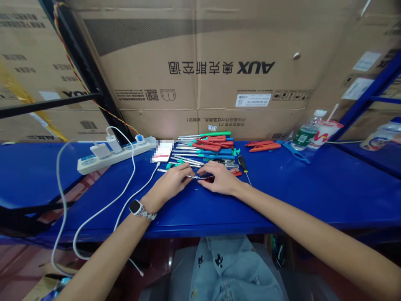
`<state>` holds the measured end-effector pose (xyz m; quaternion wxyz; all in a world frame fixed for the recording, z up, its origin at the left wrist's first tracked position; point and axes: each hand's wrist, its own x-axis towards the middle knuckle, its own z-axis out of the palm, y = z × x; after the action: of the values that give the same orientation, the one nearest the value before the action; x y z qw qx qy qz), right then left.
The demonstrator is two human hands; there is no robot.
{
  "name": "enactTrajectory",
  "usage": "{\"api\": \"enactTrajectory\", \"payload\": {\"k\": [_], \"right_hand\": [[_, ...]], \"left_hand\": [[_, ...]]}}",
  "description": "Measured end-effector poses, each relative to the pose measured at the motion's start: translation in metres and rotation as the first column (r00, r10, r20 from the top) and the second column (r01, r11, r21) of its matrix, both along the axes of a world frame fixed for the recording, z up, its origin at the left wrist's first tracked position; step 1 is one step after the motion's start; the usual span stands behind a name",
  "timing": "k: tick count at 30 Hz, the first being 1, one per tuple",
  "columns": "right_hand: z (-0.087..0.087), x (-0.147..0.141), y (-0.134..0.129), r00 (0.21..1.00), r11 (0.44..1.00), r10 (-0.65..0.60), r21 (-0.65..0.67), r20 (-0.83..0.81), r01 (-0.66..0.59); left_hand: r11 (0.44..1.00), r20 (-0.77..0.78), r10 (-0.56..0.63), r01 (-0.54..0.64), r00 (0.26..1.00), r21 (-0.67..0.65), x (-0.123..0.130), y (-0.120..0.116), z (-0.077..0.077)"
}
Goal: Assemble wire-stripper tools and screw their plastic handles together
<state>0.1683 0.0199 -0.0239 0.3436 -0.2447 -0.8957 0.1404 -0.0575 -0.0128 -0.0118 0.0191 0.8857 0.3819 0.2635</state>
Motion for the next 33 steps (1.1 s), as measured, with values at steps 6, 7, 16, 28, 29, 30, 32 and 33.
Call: {"api": "enactTrajectory", "payload": {"k": [6,7,16,28,29,30,32,33], "right_hand": [[0.004,0.005,-0.003,0.999,0.999,-0.003,-0.033,0.033,0.004],[0.003,0.005,-0.002,0.999,0.999,0.004,-0.043,0.035,-0.003],[0.000,-0.002,0.001,0.998,0.993,-0.057,-0.101,0.029,0.060],[0.013,0.011,-0.006,0.999,0.988,-0.039,-0.150,0.028,0.043],[0.013,0.012,-0.005,0.998,0.990,-0.028,-0.139,0.049,0.034],[0.013,0.012,-0.003,0.998,0.991,-0.019,-0.127,0.064,0.027],[0.011,0.012,-0.001,0.997,0.993,-0.008,-0.116,0.073,0.016],[0.010,0.011,0.000,0.998,0.993,-0.006,-0.116,0.070,0.015]], "left_hand": [[1.000,-0.001,0.010,-0.010,1.000,-0.007,-0.001,-0.001,0.000],[1.000,-0.002,0.010,-0.010,1.000,-0.007,-0.001,-0.001,0.000],[1.000,-0.007,-0.003,0.003,1.000,-0.029,0.001,0.001,-0.004],[1.000,-0.017,0.005,-0.005,1.000,-0.025,-0.002,0.000,-0.002],[1.000,-0.014,0.003,-0.003,1.000,-0.024,-0.002,0.000,-0.002],[1.000,-0.010,0.001,-0.001,1.000,-0.025,-0.002,0.000,-0.002],[1.000,-0.011,-0.002,0.002,1.000,-0.031,-0.001,-0.001,-0.002],[0.999,-0.013,-0.002,0.002,1.000,-0.033,-0.001,-0.001,-0.002]]}}
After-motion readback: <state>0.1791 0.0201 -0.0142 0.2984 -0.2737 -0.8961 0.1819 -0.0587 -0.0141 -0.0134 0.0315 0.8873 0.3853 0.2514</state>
